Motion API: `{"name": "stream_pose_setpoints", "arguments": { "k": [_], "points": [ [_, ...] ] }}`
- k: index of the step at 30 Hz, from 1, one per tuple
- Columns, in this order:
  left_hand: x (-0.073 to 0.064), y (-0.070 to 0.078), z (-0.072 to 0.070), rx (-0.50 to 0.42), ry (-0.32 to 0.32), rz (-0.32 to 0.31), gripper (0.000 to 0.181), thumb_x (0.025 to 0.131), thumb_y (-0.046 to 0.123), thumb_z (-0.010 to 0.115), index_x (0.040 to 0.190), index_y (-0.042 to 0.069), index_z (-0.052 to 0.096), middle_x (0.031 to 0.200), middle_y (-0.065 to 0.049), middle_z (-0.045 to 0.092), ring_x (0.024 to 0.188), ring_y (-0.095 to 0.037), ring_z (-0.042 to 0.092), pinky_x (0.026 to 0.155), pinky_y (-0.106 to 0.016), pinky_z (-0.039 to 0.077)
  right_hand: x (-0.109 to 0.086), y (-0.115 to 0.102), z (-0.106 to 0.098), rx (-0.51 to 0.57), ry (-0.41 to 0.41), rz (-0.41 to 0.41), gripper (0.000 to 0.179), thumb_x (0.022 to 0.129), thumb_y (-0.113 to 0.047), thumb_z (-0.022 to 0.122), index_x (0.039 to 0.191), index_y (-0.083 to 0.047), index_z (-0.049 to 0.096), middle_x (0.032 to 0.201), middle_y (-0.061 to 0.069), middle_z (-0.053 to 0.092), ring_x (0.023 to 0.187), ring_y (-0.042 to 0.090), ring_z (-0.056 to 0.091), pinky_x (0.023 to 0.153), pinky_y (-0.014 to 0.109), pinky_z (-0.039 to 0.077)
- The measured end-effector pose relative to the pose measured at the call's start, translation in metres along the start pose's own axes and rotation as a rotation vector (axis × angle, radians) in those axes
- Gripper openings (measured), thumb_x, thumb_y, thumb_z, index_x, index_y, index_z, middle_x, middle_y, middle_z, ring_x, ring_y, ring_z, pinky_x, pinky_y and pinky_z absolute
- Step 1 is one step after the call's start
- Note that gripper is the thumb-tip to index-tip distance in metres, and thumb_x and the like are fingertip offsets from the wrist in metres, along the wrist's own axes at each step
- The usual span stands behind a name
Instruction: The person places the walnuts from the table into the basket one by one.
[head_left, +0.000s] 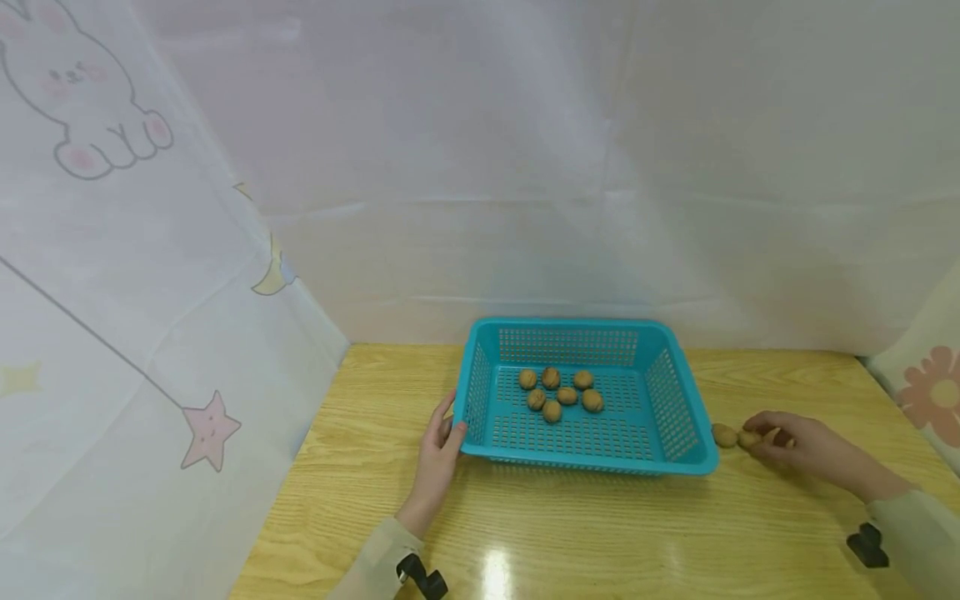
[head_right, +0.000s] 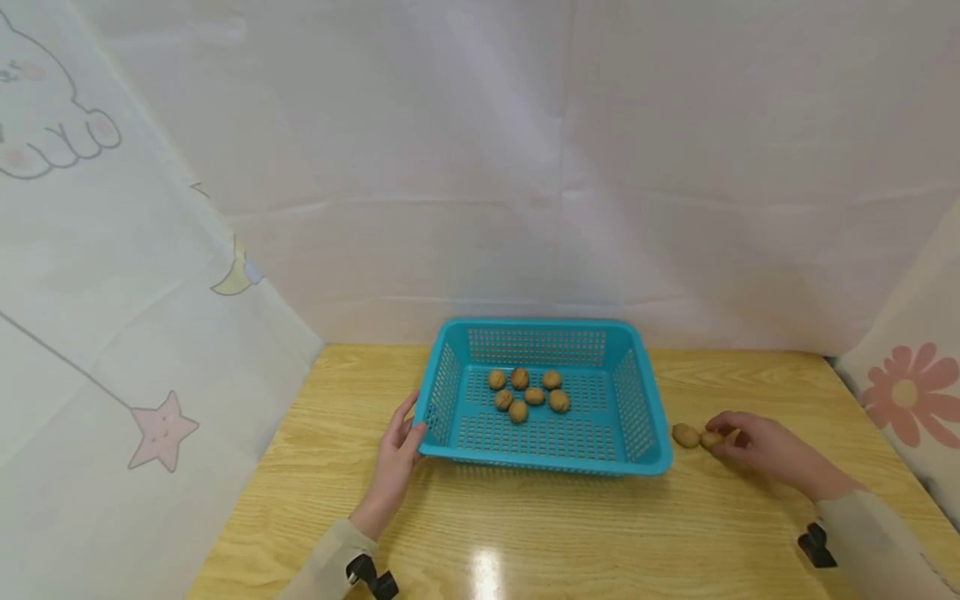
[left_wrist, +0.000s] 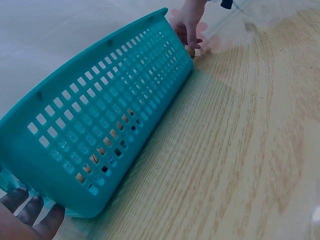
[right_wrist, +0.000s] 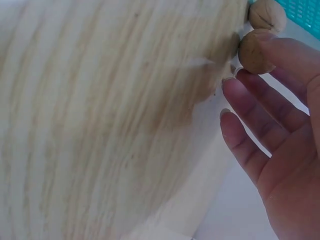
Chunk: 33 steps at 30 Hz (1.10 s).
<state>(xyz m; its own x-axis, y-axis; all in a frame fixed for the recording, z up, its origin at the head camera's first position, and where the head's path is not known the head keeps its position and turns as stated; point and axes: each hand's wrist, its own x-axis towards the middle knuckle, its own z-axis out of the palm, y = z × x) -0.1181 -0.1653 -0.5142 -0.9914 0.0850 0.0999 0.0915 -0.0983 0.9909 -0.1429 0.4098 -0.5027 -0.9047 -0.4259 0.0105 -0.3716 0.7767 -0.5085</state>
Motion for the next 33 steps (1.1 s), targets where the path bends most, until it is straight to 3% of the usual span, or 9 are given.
{"name": "stream_pose_setpoints", "arguments": {
  "k": [4,9,12,17,22,28,33],
  "points": [
    [0.000,-0.001,0.000,-0.005,-0.003,0.001,0.058,0.113,0.021,0.047,0.167,0.015,0.025,0.148,-0.033,0.050,0.132,-0.050,0.054,0.098,-0.038,0.057,-0.002,-0.004,-0.004,0.007,0.016,-0.013,0.024,0.095,-0.010,0.076,0.117,-0.007,0.069,0.104,-0.002,0.068,0.080,-0.006,0.055,0.061,0.025,0.051],
    [0.000,0.000,0.000,-0.007,0.006,0.006,0.058,0.113,0.020,0.048,0.166,0.016,0.026,0.148,-0.031,0.051,0.133,-0.049,0.054,0.102,-0.045,0.055,-0.003,-0.015,-0.015,-0.015,0.056,-0.027,0.025,0.094,-0.009,0.078,0.117,-0.008,0.069,0.106,-0.002,0.068,0.081,-0.007,0.055,0.059,0.026,0.050],
    [0.000,0.000,0.000,0.004,0.015,0.008,0.058,0.112,0.020,0.049,0.166,0.016,0.027,0.148,-0.030,0.052,0.132,-0.048,0.054,0.101,-0.042,0.055,-0.002,-0.025,-0.024,-0.024,0.069,-0.028,0.025,0.094,-0.010,0.077,0.118,-0.010,0.069,0.108,-0.006,0.067,0.082,-0.007,0.055,0.058,0.026,0.049],
    [-0.001,0.001,0.000,0.017,0.026,0.000,0.057,0.113,0.020,0.048,0.165,0.016,0.028,0.148,-0.029,0.053,0.131,-0.047,0.055,0.095,-0.030,0.056,0.004,-0.042,-0.037,-0.059,0.162,-0.146,0.032,0.087,-0.001,0.082,0.115,-0.010,0.070,0.107,-0.018,0.065,0.081,-0.007,0.056,0.056,0.024,0.048],
    [0.000,0.003,0.001,0.015,0.026,0.001,0.058,0.112,0.019,0.049,0.165,0.012,0.027,0.149,-0.030,0.052,0.133,-0.047,0.054,0.097,-0.031,0.055,0.012,-0.064,-0.049,-0.111,0.234,-0.230,0.038,0.082,0.002,0.085,0.114,-0.012,0.070,0.106,-0.021,0.064,0.081,-0.005,0.057,0.058,0.022,0.046],
    [0.000,0.002,0.001,0.020,0.023,-0.002,0.056,0.113,0.019,0.048,0.165,0.015,0.028,0.150,-0.029,0.051,0.134,-0.046,0.053,0.101,-0.038,0.054,0.031,-0.092,-0.062,-0.125,0.225,-0.296,0.043,0.081,0.002,0.085,0.118,-0.013,0.070,0.108,-0.015,0.068,0.083,-0.003,0.057,0.060,0.022,0.046],
    [0.001,0.001,0.001,0.017,0.019,-0.004,0.056,0.113,0.020,0.048,0.165,0.017,0.029,0.150,-0.028,0.051,0.134,-0.045,0.053,0.101,-0.037,0.054,0.049,-0.120,-0.068,-0.130,0.150,-0.260,0.039,0.087,-0.004,0.082,0.123,-0.013,0.071,0.108,-0.009,0.069,0.086,-0.003,0.056,0.063,0.024,0.049]
  ]
}}
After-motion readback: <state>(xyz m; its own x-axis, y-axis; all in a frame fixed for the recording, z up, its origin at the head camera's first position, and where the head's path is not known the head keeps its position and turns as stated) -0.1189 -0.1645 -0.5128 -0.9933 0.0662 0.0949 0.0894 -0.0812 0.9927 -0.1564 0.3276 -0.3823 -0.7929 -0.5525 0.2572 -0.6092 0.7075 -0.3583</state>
